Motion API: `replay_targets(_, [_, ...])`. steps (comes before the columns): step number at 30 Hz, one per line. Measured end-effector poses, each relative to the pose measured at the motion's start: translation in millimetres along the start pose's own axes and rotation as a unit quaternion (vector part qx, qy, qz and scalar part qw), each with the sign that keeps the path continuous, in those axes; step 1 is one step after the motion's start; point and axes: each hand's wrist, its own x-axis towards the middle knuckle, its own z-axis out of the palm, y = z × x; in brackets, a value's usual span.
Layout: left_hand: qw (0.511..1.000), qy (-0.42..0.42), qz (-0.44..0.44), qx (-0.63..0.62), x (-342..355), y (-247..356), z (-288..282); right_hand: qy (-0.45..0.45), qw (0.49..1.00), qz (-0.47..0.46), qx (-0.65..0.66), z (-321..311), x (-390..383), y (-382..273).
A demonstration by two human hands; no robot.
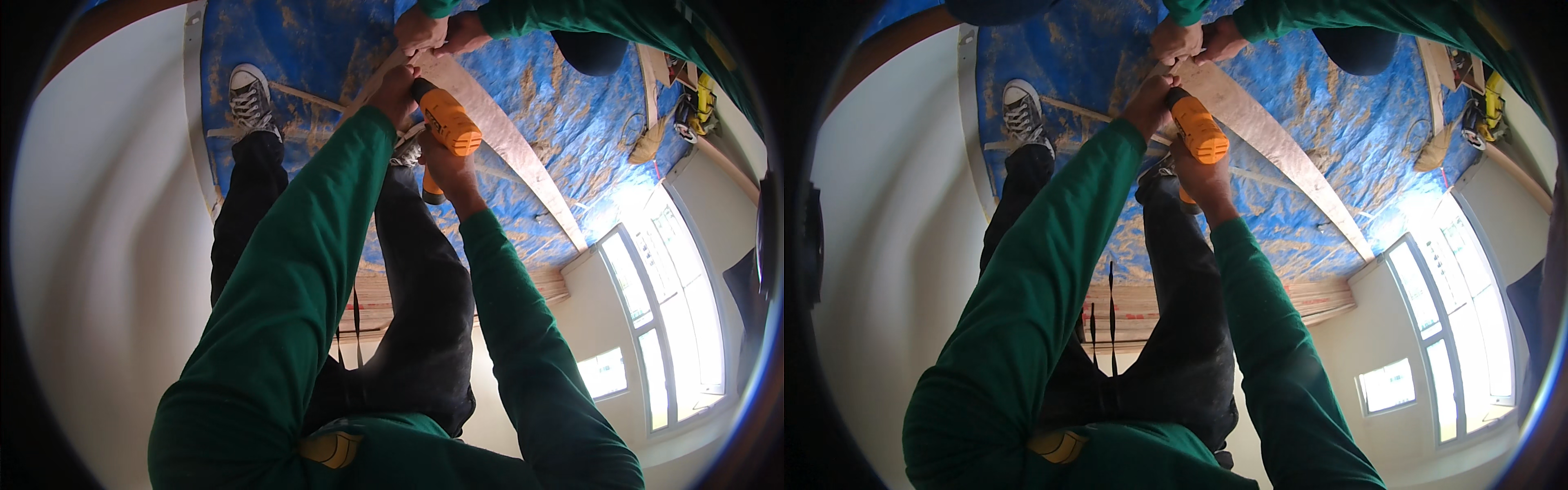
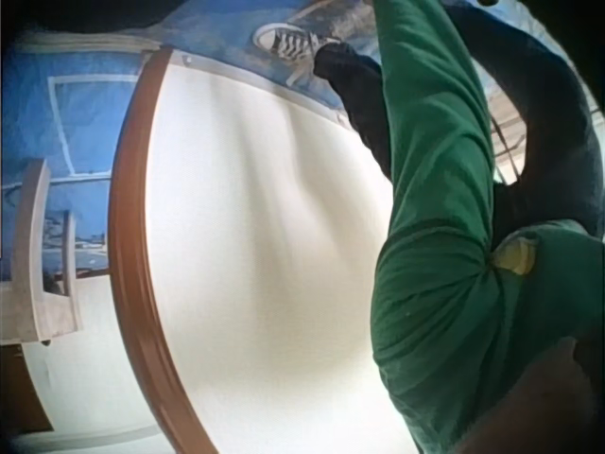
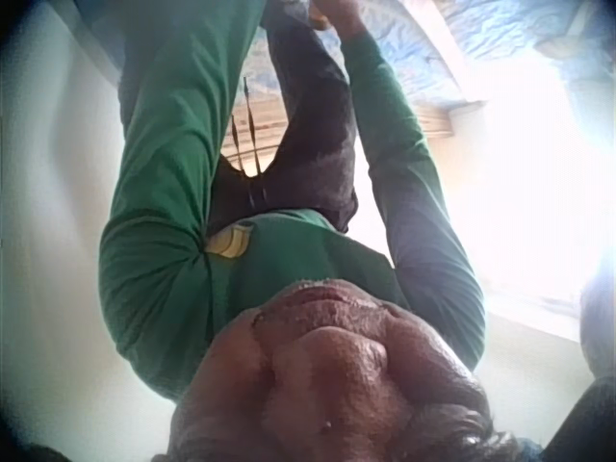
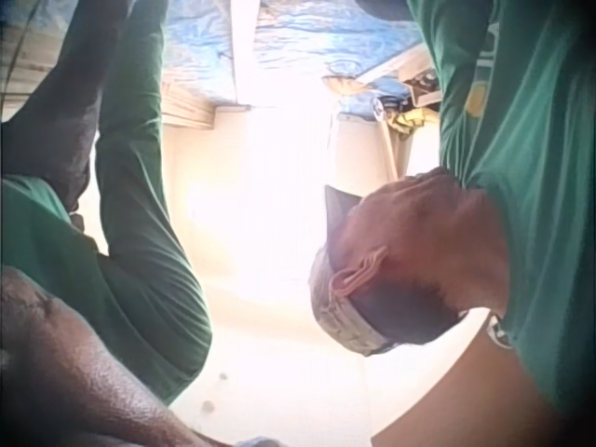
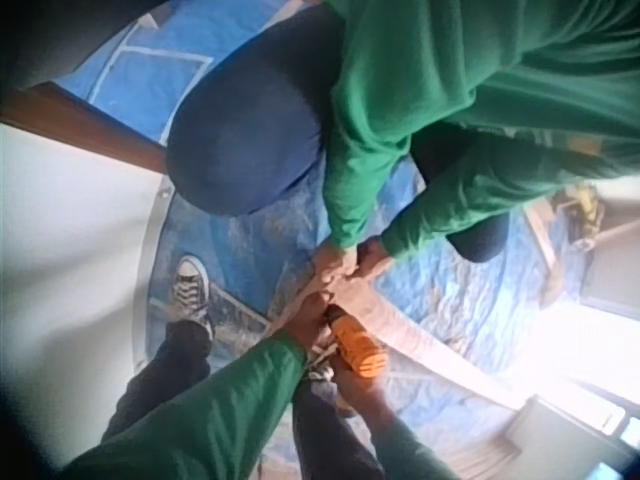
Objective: The person uses a cordless drill to fasten wooden planks to the floor while kneeling. After securing the planks, the person sweeps the floor with a broom to clear debris.
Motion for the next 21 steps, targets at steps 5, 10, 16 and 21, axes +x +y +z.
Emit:
replay_targets(5, [0.911,-0.286,0.121,0.271,32.1,6.2,-34.0,0.035,0.996,-0.078,-0.036,9.0,-8.9,5.9])
replay_targets(10, [0.989,0.015,-0.049,0.139,-8.2,12.5,-4.7,0.051,0.991,0.100,0.079,-3.0,-28.2,3.6])
replay_targets(16, [0.987,0.015,-0.065,0.143,-45.1,36.9,18.8,0.011,0.994,0.011,0.108,-6.5,-24.3,-9.9])
replay_targets(21, [0.997,-0.021,-0.026,-0.068,-35.4,17.1,23.9,0.016,0.992,0.046,0.117,0.6,-16.0,-7.1])
